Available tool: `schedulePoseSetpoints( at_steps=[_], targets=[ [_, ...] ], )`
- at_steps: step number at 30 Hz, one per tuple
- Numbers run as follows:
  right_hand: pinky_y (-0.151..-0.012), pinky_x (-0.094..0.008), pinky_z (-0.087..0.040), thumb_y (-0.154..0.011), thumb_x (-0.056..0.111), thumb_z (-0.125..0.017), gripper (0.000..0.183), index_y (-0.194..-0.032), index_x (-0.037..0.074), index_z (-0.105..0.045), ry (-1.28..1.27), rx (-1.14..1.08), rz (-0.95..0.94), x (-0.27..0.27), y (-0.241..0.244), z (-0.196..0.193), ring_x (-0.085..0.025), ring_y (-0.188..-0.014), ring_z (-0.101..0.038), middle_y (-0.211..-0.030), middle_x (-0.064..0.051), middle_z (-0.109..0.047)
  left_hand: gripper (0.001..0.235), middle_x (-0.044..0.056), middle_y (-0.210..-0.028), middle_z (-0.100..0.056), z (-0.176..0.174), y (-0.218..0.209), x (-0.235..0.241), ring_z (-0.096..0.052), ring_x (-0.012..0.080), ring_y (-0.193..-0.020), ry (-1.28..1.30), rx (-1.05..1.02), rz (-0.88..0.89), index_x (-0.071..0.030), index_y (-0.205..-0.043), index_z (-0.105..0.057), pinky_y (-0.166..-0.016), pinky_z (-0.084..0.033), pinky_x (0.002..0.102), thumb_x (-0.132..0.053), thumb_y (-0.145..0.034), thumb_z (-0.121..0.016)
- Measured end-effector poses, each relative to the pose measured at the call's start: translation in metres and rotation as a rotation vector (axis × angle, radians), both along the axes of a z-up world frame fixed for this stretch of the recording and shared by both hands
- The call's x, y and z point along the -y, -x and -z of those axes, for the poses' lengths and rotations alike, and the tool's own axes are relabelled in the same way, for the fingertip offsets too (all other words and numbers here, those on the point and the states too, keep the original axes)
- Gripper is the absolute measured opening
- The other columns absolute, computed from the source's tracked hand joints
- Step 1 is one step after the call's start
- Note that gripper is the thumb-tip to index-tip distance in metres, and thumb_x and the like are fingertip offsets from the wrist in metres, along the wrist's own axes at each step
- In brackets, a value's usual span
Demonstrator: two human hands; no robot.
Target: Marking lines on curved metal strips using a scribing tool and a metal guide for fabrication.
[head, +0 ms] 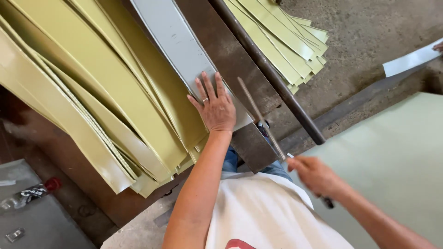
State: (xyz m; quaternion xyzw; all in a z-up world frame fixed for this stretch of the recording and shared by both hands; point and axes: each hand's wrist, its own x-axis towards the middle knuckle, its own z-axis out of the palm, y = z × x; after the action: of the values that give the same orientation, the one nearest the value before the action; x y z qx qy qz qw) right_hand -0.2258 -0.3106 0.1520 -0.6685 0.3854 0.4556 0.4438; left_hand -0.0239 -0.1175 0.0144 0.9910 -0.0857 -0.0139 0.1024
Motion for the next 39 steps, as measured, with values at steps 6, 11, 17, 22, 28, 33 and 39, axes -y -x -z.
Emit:
schedulePoseSetpoints(
  at_steps=[6,11,17,22,28,33,39],
  targets=[
    [-0.036,-0.033,-0.029,-0.102,0.040,-0.050,0.042,-0.096,0.001,-0.063,0.046,0.249,0.363,0.043,0.016,-0.029,-0.012,-0.038,-0.033,-0.053,0.001,-0.037,0.059,0.008,-0.174,-0.009,-0.005,0.004,-0.001,-0.006,0.0335,-0.160,-0.051,0.010,0.018,-0.026,-0.166,-0.024,-0.122,0.001,0.070,-0.038,-0.110,-0.039],
    [-0.035,-0.033,-0.029,-0.101,0.038,-0.051,0.042,-0.095,-0.001,-0.065,0.037,0.297,0.417,0.042,0.044,-0.023,-0.012,-0.038,-0.033,-0.053,0.000,-0.037,0.059,0.010,-0.173,-0.010,0.001,0.010,-0.003,-0.008,0.0355,-0.160,-0.043,0.038,0.039,-0.026,-0.166,-0.026,-0.121,0.000,0.071,-0.038,-0.109,-0.041],
    [-0.037,-0.035,-0.033,-0.102,0.045,-0.054,0.043,-0.097,0.007,-0.071,0.004,-0.041,0.193,0.011,0.061,-0.017,-0.013,-0.039,-0.037,-0.052,0.001,-0.040,0.061,0.012,-0.173,-0.013,0.002,0.014,0.001,-0.010,0.0371,-0.160,-0.024,0.047,0.026,-0.027,-0.165,-0.029,-0.124,-0.003,0.069,-0.035,-0.107,-0.045],
    [-0.034,-0.035,-0.026,-0.104,0.043,-0.050,0.046,-0.094,0.001,-0.066,-0.028,0.193,0.562,0.025,0.095,0.011,-0.012,-0.037,-0.030,-0.051,0.001,-0.035,0.061,0.012,-0.173,-0.015,0.007,0.015,0.000,-0.011,0.0368,-0.160,-0.032,0.073,0.022,-0.027,-0.165,-0.030,-0.125,-0.005,0.068,-0.034,-0.107,-0.047],
    [-0.038,-0.031,-0.035,-0.103,0.041,-0.053,0.039,-0.097,0.008,-0.073,0.010,-0.034,0.111,0.015,0.085,0.019,-0.009,-0.040,-0.040,-0.052,0.004,-0.043,0.060,0.012,-0.173,-0.014,0.007,0.013,-0.001,-0.010,0.0364,-0.160,-0.040,0.077,0.023,-0.026,-0.165,-0.030,-0.124,-0.004,0.068,-0.035,-0.108,-0.046],
    [-0.032,-0.031,-0.031,-0.101,0.034,-0.050,0.032,-0.092,0.005,-0.062,-0.039,0.348,0.474,0.008,0.102,0.060,-0.011,-0.034,-0.039,-0.046,0.000,-0.044,0.058,0.011,-0.174,-0.014,0.005,0.015,0.003,-0.010,0.0351,-0.161,-0.031,0.055,0.026,-0.028,-0.165,-0.030,-0.125,-0.004,0.067,-0.035,-0.109,-0.044],
    [-0.033,-0.029,-0.029,-0.106,0.037,-0.051,0.037,-0.088,0.006,-0.060,-0.013,0.379,0.479,0.029,0.075,0.047,-0.008,-0.037,-0.033,-0.049,0.001,-0.039,0.059,0.010,-0.174,-0.014,-0.001,0.019,-0.002,-0.011,0.0343,-0.161,-0.012,0.045,0.009,-0.027,-0.165,-0.029,-0.126,-0.004,0.067,-0.034,-0.109,-0.045]
  ],
)
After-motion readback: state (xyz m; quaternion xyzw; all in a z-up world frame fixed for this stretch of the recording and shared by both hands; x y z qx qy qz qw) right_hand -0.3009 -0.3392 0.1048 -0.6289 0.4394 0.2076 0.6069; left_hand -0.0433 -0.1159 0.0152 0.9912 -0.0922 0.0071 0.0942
